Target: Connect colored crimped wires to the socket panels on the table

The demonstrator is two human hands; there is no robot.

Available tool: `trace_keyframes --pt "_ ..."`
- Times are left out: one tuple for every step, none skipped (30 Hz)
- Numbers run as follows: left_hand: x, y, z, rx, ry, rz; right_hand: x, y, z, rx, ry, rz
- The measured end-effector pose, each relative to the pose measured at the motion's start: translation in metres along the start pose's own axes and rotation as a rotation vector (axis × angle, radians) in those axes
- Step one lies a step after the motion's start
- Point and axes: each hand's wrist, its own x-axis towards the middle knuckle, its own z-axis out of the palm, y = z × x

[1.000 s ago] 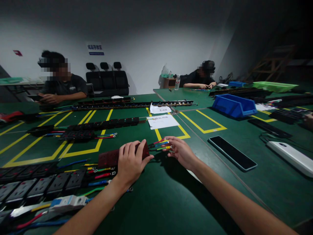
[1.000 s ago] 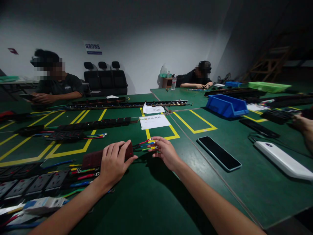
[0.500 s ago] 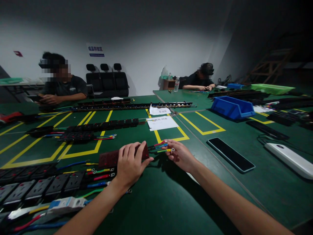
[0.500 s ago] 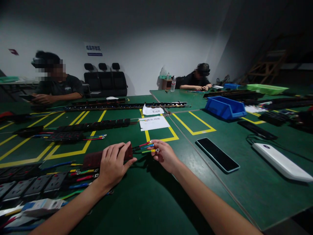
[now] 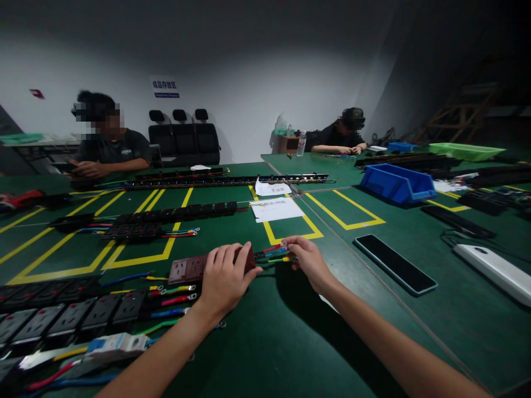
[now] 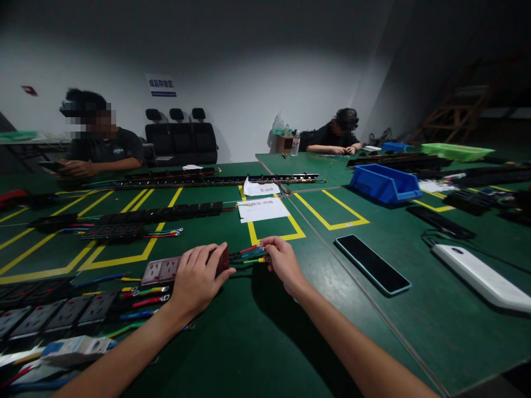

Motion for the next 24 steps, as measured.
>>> trace_keyframes --pt "0.0 0.0 0.0 0.002 -0.013 -0.005 0.002 0.003 -0.001 -0.047 0.009 -0.041" --pt "0.0 0.0 0.0 0.004 -0.026 -0.008 0.003 0.005 -0.001 -0.099 0.02 -0.087" --pt "0.0 0.0 0.0 0.006 -0.037 -0.012 0.004 0.008 -0.002 -0.157 0.033 -0.142" --pt "0.001 0.0 0.0 0.008 -0.047 -0.015 0.005 0.009 -0.004 -0.224 0.047 -0.21" --pt "0.001 0.0 0.0 0.011 -0.057 -0.019 0.006 0.011 -0.005 -0.302 0.061 -0.283" --pt "0.001 0.0 0.0 0.013 -0.067 -0.023 0.006 0.011 -0.007 -0.389 0.075 -0.356" --pt "0.001 0.0 0.0 0.015 -0.075 -0.029 0.005 0.012 -0.008 -0.481 0.081 -0.421" --pt "0.002 0.001 0.0 0.018 -0.081 -0.033 0.004 0.011 -0.01 -0.575 0.082 -0.474" --pt "0.002 0.001 0.0 0.02 -0.086 -0.037 0.002 0.011 -0.011 -0.668 0.074 -0.514" --pt "0.002 0.001 0.0 0.023 -0.089 -0.039 0.0 0.01 -0.011 -0.755 0.058 -0.541" --pt "0.002 0.001 0.001 0.024 -0.09 -0.042 -0.002 0.01 -0.011 -0.831 0.038 -0.559" --pt "0.002 0.0 0.001 0.024 -0.09 -0.043 -0.004 0.009 -0.011 -0.894 0.017 -0.57" --pt "0.002 0.0 0.002 0.022 -0.088 -0.045 -0.005 0.009 -0.01 -0.94 0.001 -0.576" --pt "0.002 0.0 0.002 0.019 -0.086 -0.046 -0.006 0.009 -0.01 -0.965 -0.01 -0.577" --pt "0.001 0.0 0.002 0.014 -0.083 -0.048 -0.007 0.009 -0.009 -0.967 -0.017 -0.57" --pt "0.001 0.0 0.003 0.01 -0.083 -0.05 -0.007 0.01 -0.008 -0.945 -0.02 -0.555" --pt "0.001 0.0 0.003 0.006 -0.085 -0.053 -0.006 0.01 -0.007 -0.904 -0.022 -0.535" --pt "0.001 0.0 0.003 0.004 -0.091 -0.056 -0.006 0.01 -0.007 -0.851 -0.023 -0.512" --pt "0.001 0.0 0.004 0.003 -0.1 -0.058 -0.005 0.01 -0.006 -0.792 -0.022 -0.491" --pt "0.001 0.0 0.004 0.003 -0.111 -0.06 -0.005 0.01 -0.005 -0.731 -0.017 -0.478" --pt "0.002 0.0 0.004 0.005 -0.123 -0.062 -0.005 0.009 -0.004 -0.671 -0.008 -0.475" --pt "0.002 0.0 0.004 0.006 -0.135 -0.063 -0.006 0.008 -0.004 -0.617 0.001 -0.481" --pt "0.002 0.001 0.005 0.006 -0.146 -0.063 -0.007 0.007 -0.003 -0.57 0.013 -0.495" --pt "0.002 0.001 0.005 0.006 -0.153 -0.064 -0.009 0.006 -0.002 -0.534 0.024 -0.516"
